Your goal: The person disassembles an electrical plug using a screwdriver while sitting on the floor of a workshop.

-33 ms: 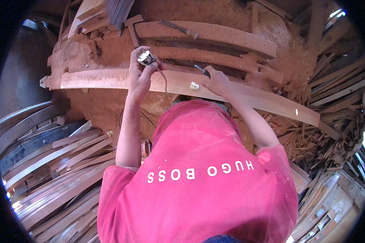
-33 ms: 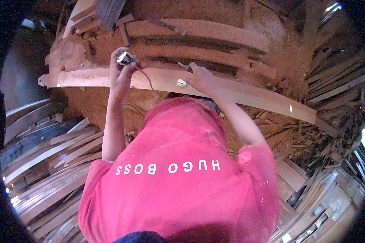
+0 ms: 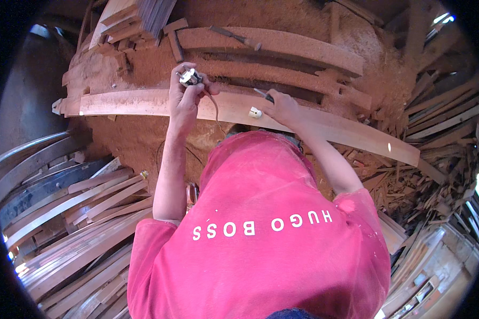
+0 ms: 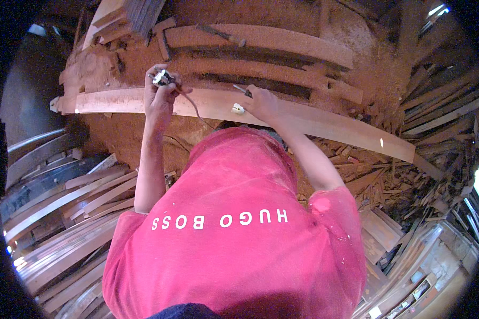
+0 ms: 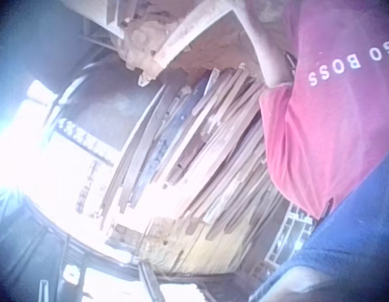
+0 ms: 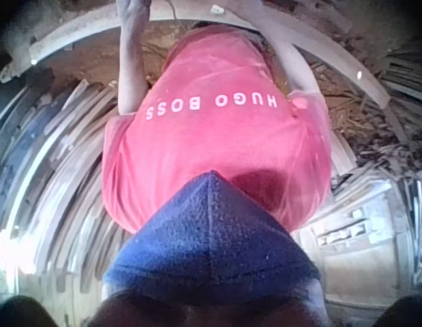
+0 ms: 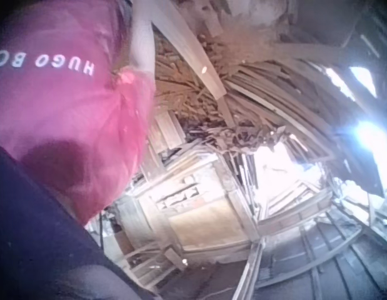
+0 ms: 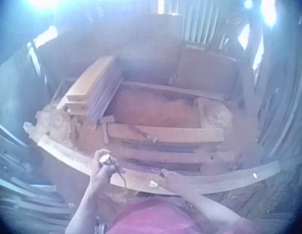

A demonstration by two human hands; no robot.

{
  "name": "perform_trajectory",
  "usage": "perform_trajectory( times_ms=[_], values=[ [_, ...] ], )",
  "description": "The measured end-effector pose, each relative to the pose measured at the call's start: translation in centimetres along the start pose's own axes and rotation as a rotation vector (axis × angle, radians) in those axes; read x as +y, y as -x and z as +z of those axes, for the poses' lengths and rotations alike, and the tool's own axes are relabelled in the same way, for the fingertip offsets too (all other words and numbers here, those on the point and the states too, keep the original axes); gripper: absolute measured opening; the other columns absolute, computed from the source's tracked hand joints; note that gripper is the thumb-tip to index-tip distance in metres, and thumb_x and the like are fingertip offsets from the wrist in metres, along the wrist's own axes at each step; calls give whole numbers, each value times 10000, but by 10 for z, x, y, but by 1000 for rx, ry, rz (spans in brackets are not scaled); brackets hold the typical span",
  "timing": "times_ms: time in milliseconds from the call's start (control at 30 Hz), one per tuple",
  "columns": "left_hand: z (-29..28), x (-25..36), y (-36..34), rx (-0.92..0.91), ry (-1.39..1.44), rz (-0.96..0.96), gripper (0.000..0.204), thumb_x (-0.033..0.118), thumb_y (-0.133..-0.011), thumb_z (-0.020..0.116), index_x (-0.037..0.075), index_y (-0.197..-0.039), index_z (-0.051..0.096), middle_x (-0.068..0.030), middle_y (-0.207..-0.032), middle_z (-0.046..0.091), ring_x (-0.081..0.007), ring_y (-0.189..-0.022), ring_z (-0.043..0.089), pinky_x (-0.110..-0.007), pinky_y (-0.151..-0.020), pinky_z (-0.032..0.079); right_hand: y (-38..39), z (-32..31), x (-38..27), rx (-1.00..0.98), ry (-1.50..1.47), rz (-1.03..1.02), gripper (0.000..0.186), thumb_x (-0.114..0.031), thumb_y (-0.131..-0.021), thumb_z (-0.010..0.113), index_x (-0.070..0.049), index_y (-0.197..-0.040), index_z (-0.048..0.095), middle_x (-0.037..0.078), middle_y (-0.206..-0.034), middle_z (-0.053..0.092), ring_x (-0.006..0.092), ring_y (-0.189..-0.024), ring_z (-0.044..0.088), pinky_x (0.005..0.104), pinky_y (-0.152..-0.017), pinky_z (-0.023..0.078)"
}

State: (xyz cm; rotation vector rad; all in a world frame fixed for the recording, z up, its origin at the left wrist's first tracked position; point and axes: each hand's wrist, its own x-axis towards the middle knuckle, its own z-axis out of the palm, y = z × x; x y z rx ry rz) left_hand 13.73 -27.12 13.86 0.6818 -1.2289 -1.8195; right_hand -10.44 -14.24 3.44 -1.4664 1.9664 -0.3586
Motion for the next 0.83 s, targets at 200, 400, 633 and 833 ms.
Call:
perform_trajectory(
  times_ms=[200,400,633,833],
  values=[
    [3,-7,19,117,677,-107,334,262,-933,439,133,-1239,478,-110,-878,534,-190,-729,489,-345,-684,416,-15,61,11,22,276,-82,528,-476,-776,713,-50,-1075,619,162,-1149,597,371,-913,650,477,-795,527],
    [-4,-8,17,190,858,-147,328,312,-954,419,104,-1137,596,-151,-1013,588,-183,-725,478,-327,-658,411,-15,96,25,60,298,-194,472,-455,-814,676,-67,-1079,630,157,-1129,596,363,-949,640,474,-781,533],
    [0,-9,19,179,924,-161,349,327,-936,430,82,-1103,615,-151,-1047,595,-212,-784,511,-339,-655,427,-3,72,4,114,227,-161,461,-444,-846,659,-69,-1113,642,161,-1110,618,361,-952,647,464,-796,535],
    [6,-18,21,94,1016,-128,437,364,-925,451,56,-1213,567,-178,-1190,555,-239,-877,496,-354,-698,423,25,-27,-81,244,-216,-262,492,-458,-823,705,-81,-1133,642,210,-1193,612,399,-1026,633,476,-864,527]
  ],
)
